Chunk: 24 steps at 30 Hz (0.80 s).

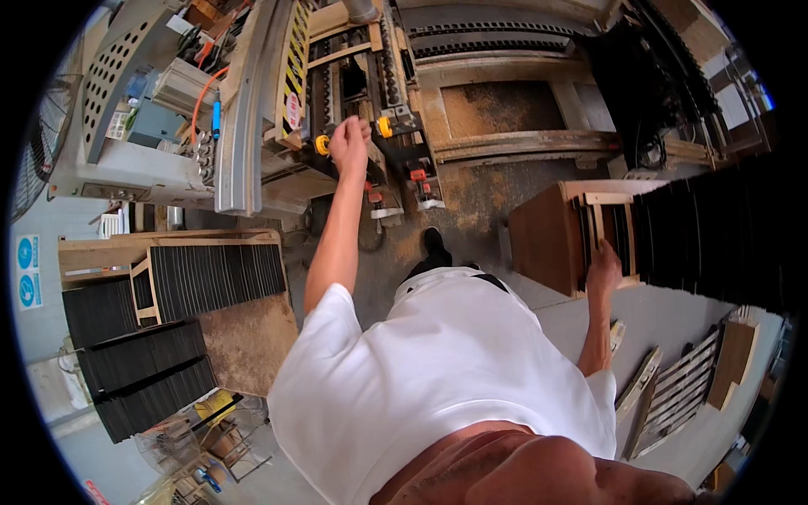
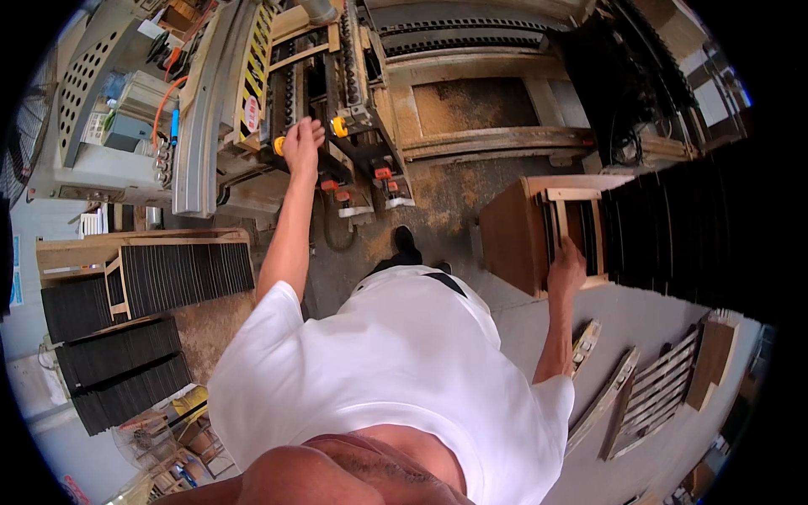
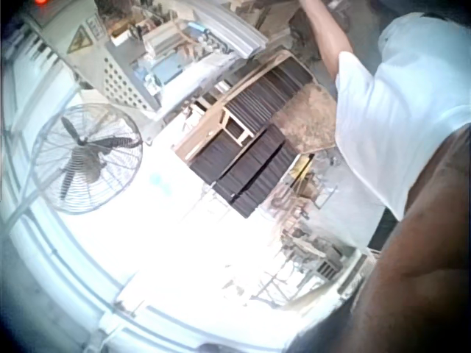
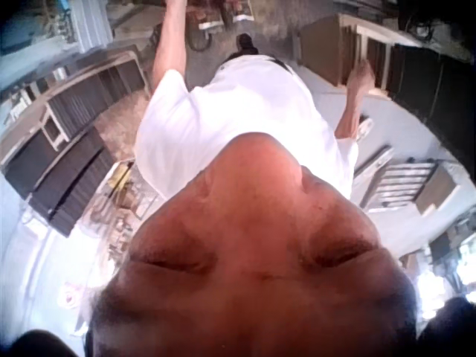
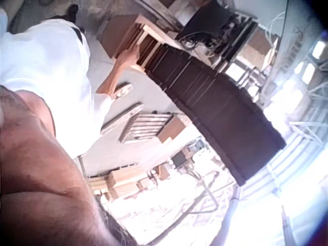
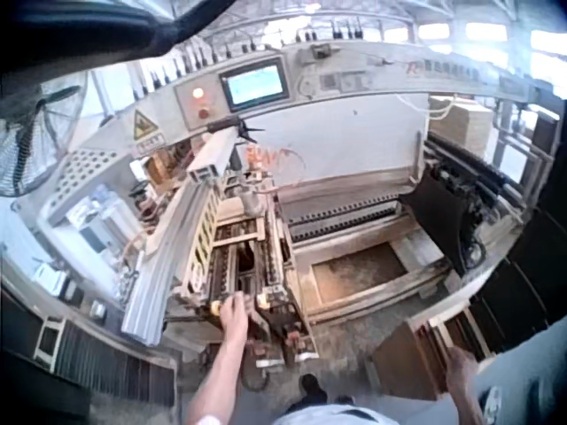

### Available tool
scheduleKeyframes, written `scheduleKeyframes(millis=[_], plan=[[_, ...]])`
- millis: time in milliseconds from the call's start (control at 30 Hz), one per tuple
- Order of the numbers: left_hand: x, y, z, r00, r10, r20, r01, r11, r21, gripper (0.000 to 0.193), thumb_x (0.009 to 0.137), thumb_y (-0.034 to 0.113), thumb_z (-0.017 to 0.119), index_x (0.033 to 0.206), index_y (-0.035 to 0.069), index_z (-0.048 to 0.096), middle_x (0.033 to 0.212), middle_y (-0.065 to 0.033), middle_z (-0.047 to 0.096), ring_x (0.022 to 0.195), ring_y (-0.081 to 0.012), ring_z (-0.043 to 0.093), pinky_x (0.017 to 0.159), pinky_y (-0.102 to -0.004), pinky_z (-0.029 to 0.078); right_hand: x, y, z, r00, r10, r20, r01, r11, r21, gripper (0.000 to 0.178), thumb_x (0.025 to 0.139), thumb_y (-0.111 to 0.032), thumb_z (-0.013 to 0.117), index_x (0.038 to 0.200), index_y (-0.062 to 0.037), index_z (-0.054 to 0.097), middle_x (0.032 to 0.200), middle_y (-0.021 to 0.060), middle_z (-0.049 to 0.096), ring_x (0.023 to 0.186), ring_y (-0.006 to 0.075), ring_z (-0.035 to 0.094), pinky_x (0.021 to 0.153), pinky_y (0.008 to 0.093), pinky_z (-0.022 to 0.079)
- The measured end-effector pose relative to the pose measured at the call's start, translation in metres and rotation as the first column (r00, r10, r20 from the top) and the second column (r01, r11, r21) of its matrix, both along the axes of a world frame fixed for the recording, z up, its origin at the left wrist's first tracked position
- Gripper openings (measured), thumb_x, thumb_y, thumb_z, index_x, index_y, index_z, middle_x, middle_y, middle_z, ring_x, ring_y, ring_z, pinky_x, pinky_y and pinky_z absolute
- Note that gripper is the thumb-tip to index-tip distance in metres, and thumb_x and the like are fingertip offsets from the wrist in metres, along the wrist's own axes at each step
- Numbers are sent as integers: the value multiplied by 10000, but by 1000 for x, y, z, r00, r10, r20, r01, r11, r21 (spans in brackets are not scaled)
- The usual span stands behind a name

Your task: The person repeatedly picks up small wooden chair frames, places them on a machine, and then moves them to a stack. The task involves handling the frames one at a time in a repetitive cycle.

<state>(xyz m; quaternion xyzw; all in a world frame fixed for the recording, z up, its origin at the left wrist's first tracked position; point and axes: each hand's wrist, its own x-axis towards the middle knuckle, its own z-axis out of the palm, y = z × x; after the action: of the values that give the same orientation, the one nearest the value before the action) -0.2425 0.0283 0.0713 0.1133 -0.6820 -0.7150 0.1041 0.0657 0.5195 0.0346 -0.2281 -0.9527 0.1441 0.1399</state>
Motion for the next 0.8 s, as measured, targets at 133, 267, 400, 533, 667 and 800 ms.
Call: scheduleKeyframes(millis=[133,267,400,533,667,800], plan=[[-109,-15,-4,985,5,175,-53,960,275,445,985,315,567,1281,-13,513,1175,-138,628,1000,-231,643,855,-363,554,-11,-21,37,990,-90,-111,82,994,-72,272,922,-84,595,1187,-43,640,1059,157,671,967,332,621,812,415,506],[-202,-32,-20,966,2,259,-122,885,450,566,959,382,601,1314,-37,465,1230,-175,583,998,-274,628,853,-404,559,-45,-52,80,985,-41,-169,25,995,-99,255,935,-73,597,1185,-47,642,1044,147,658,962,307,615,788,392,504],[-270,-36,-34,943,-42,330,-166,800,577,472,952,392,613,1185,-8,520,1034,-156,607,823,-252,625,712,-380,565,-101,-94,113,949,202,-243,-202,979,25,275,912,-15,616,1183,-52,641,1057,141,654,965,320,615,781,376,504],[-279,-58,-55,964,-24,265,-169,715,679,292,982,290,583,1069,15,540,896,-116,579,742,-226,614,626,-330,569,-194,-147,135,867,430,-252,-443,897,9,266,868,-15,647,1131,-50,661,1076,150,660,967,343,608,813,410,499],[-208,-48,-58,972,-77,223,-116,668,735,228,976,242,594,1045,28,555,935,-96,587,799,-222,637,656,-343,591,-295,-202,133,675,669,-311,-683,726,78,264,822,-22,658,1080,-75,674,1059,106,669,942,315,608,809,415,500],[-82,-33,-49,967,-141,211,-68,655,752,242,978,273,591,1088,58,589,930,-53,629,824,-193,635,730,-336,571,-393,-268,115,439,861,-255,-854,489,180,289,804,-52,670,1092,-65,670,1024,105,673,914,307,598,788,412,504]])
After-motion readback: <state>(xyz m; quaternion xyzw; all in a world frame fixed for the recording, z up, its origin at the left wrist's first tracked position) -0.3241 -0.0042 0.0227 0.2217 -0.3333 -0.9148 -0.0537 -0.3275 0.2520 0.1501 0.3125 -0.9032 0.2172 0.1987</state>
